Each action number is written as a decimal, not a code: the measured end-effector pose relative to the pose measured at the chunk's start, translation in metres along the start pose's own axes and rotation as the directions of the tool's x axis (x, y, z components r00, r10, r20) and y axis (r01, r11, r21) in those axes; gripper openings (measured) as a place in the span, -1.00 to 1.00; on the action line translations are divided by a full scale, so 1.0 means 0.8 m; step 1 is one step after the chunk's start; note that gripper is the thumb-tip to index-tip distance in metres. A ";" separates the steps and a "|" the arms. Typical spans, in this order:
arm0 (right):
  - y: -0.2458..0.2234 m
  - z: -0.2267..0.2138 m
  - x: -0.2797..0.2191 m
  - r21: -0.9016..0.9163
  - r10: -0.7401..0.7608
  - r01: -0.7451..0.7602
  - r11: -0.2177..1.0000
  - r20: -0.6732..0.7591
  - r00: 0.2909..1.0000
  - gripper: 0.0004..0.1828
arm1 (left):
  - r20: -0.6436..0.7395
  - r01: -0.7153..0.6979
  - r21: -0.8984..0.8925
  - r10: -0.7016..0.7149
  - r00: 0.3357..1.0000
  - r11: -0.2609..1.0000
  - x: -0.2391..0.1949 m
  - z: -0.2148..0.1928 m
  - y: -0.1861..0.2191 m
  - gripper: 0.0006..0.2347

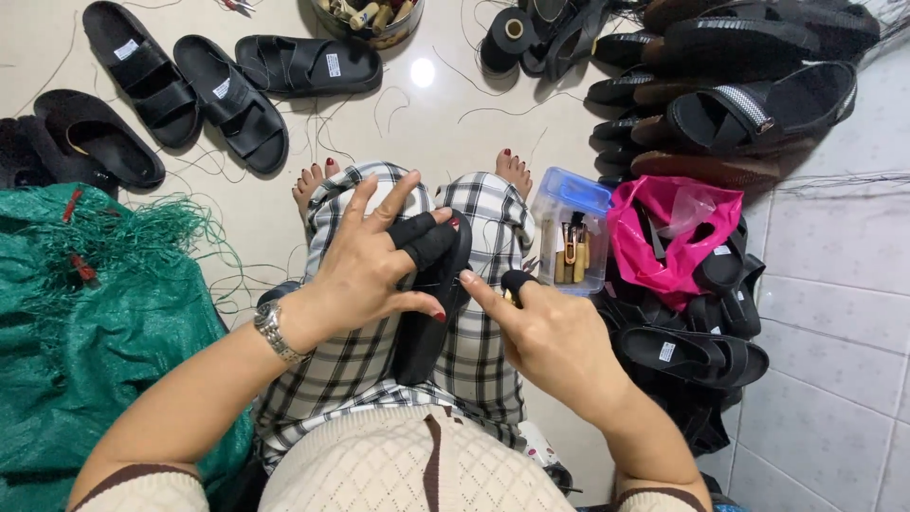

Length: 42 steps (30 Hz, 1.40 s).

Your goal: The person sits on the floor and sews a black shoe using a needle and thread. They hold the shoe on their lap, repeatedly inserting the needle and pulling the thread to stitch the sole and upper parts of the footwear.

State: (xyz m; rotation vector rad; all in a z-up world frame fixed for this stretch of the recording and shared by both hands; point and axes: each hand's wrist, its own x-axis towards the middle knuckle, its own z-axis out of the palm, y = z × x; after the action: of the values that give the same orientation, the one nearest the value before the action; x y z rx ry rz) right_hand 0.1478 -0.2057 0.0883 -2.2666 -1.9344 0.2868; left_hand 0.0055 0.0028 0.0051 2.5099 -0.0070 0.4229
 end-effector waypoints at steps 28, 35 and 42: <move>0.005 0.036 0.014 0.028 -0.054 0.061 0.998 -0.204 0.977 -0.85 | 0.283 0.562 -0.811 -0.732 0.619 0.161 -0.040 -0.004 0.063 -0.81; -0.005 0.015 -0.004 -0.149 -0.063 0.041 0.988 -0.145 0.987 -0.64 | -0.307 0.331 -0.066 -0.334 0.891 0.941 -0.058 0.069 0.065 -0.46; 0.003 -0.009 -0.046 0.460 0.249 -0.220 0.860 -0.003 0.968 -0.51 | -0.167 0.438 -0.611 -0.648 0.743 0.659 -0.041 0.006 0.066 -0.40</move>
State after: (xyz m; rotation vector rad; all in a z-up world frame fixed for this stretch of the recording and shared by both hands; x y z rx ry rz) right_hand 0.1466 -0.2421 0.0961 -2.1484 -1.3693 0.6202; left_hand -0.0296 -0.0462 0.0204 1.7088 0.6940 0.5378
